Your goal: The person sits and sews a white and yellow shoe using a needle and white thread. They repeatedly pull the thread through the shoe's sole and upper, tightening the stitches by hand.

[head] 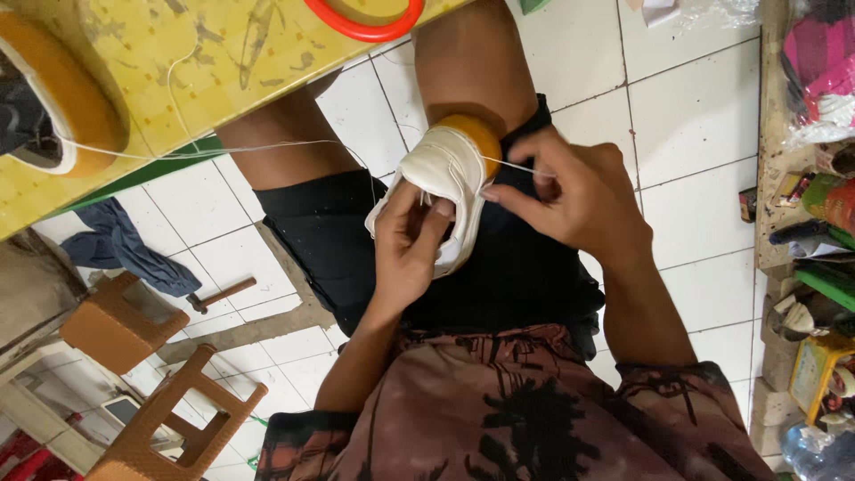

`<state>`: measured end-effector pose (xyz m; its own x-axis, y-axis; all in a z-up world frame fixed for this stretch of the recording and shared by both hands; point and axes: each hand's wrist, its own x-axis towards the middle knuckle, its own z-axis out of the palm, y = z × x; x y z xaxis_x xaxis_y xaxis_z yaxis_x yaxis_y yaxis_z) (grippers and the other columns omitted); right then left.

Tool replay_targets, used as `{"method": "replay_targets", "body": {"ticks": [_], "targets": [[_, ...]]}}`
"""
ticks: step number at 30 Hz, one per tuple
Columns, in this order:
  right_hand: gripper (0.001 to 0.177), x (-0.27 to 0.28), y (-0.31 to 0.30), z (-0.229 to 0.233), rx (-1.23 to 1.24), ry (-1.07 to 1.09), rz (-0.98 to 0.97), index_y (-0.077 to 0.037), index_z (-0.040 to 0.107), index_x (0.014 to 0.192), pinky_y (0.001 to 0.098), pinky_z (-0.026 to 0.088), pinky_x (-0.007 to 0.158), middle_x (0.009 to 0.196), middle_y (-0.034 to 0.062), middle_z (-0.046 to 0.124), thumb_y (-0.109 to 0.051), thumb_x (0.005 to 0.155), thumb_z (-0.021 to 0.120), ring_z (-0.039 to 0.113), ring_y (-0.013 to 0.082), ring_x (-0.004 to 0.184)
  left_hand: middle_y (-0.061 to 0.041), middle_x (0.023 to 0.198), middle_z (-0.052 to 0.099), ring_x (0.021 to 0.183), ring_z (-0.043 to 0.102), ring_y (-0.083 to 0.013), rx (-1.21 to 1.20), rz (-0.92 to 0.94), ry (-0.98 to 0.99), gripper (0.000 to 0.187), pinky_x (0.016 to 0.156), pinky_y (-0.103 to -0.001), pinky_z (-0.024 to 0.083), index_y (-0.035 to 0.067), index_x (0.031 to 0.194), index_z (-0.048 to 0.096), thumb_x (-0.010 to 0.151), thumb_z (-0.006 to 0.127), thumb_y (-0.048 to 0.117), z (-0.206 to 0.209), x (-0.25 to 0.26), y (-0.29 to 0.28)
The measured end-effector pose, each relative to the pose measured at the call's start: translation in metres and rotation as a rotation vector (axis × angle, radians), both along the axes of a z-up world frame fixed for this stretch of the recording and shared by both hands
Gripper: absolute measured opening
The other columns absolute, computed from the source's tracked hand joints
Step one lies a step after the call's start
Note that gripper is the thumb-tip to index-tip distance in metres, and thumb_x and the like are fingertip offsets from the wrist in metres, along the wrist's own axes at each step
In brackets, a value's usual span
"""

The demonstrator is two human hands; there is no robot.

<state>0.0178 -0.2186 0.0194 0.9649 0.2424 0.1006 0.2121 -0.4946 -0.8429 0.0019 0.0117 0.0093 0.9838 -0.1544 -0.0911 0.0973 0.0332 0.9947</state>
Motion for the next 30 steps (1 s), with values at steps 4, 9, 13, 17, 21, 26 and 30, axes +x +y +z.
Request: {"method": "replay_targets", "body": {"ticks": [4, 9, 13, 17, 21, 26, 30], "targets": [[0.017, 0.002, 0.003, 0.022, 0.151, 0.2, 0.196, -0.005, 0.079, 0.095, 0.032, 0.044, 0.04, 0.042, 0.0052, 0.056, -0.011, 0.081, 0.086, 0.053, 0.0213, 0.033, -0.01, 0.1, 0.065, 0.107, 0.058, -0.0183, -0.035, -0.015, 0.047, 0.019, 0.094, -0.043, 0.051, -0.001, 0.113, 0.069, 0.095, 0.067, -0.006, -0.025, 0.0, -0.004], [0.046, 0.008, 0.013, 0.001, 0.053, -0.15, 0.046, 0.007, 0.074, 0.13, 0.0311, 0.047, 0.047, 0.049, 0.0043, 0.049, 0.002, 0.087, 0.089, 0.05, 0.0208, 0.04, -0.011, 0.102, 0.069, 0.108, 0.06, -0.0179, 0.023, 0.009, 0.029, 0.023, 0.092, -0.043, 0.052, -0.002, 0.111, 0.072, 0.09, 0.069, -0.009, -0.03, 0.0, -0.003], [0.04, 0.004, 0.009, -0.014, 0.031, -0.204, 0.044, 0.008, 0.074, 0.123, 0.033, 0.048, 0.048, 0.052, 0.003, 0.048, -0.002, 0.088, 0.091, 0.051, 0.0214, 0.042, -0.003, 0.087, 0.064, 0.096, 0.052, -0.0125, 0.049, 0.015, 0.054, 0.014, 0.083, -0.038, 0.052, 0.0, 0.101, 0.073, 0.091, 0.068, -0.008, -0.025, 0.002, -0.003], [0.033, 0.008, 0.009, -0.013, 0.011, -0.238, 0.079, 0.006, 0.071, 0.113, 0.0349, 0.049, 0.049, 0.055, 0.0026, 0.048, -0.005, 0.09, 0.091, 0.051, 0.0226, 0.044, -0.005, 0.08, 0.063, 0.091, 0.052, -0.0131, 0.048, 0.034, 0.048, 0.01, 0.078, -0.039, 0.052, 0.0, 0.09, 0.071, 0.086, 0.07, -0.009, -0.035, -0.004, -0.004], [0.027, 0.014, 0.007, -0.011, 0.01, -0.279, 0.121, 0.003, 0.07, 0.108, 0.0351, 0.051, 0.05, 0.058, 0.0016, 0.049, -0.003, 0.091, 0.09, 0.054, 0.0224, 0.046, -0.008, 0.074, 0.062, 0.086, 0.053, -0.012, 0.06, 0.049, 0.028, 0.009, 0.074, -0.039, 0.052, 0.0, 0.084, 0.07, 0.083, 0.072, -0.008, -0.037, -0.003, -0.005], [0.02, 0.016, 0.007, -0.01, 0.004, -0.276, 0.15, -0.003, 0.068, 0.094, 0.0379, 0.05, 0.05, 0.059, 0.0036, 0.053, -0.009, 0.095, 0.087, 0.058, 0.025, 0.049, -0.007, 0.065, 0.054, 0.075, 0.048, -0.0113, 0.051, 0.066, -0.011, 0.014, 0.064, -0.037, 0.049, 0.001, 0.077, 0.067, 0.081, 0.07, -0.012, -0.024, 0.003, -0.014], [0.021, 0.017, 0.008, -0.012, 0.037, -0.275, 0.134, -0.004, 0.069, 0.091, 0.0356, 0.049, 0.051, 0.058, 0.0029, 0.054, -0.009, 0.092, 0.089, 0.056, 0.0237, 0.048, -0.005, 0.059, 0.05, 0.069, 0.046, -0.0088, 0.055, 0.061, -0.031, 0.018, 0.059, -0.034, 0.049, 0.003, 0.072, 0.067, 0.079, 0.07, -0.013, -0.028, -0.002, -0.008]]}}
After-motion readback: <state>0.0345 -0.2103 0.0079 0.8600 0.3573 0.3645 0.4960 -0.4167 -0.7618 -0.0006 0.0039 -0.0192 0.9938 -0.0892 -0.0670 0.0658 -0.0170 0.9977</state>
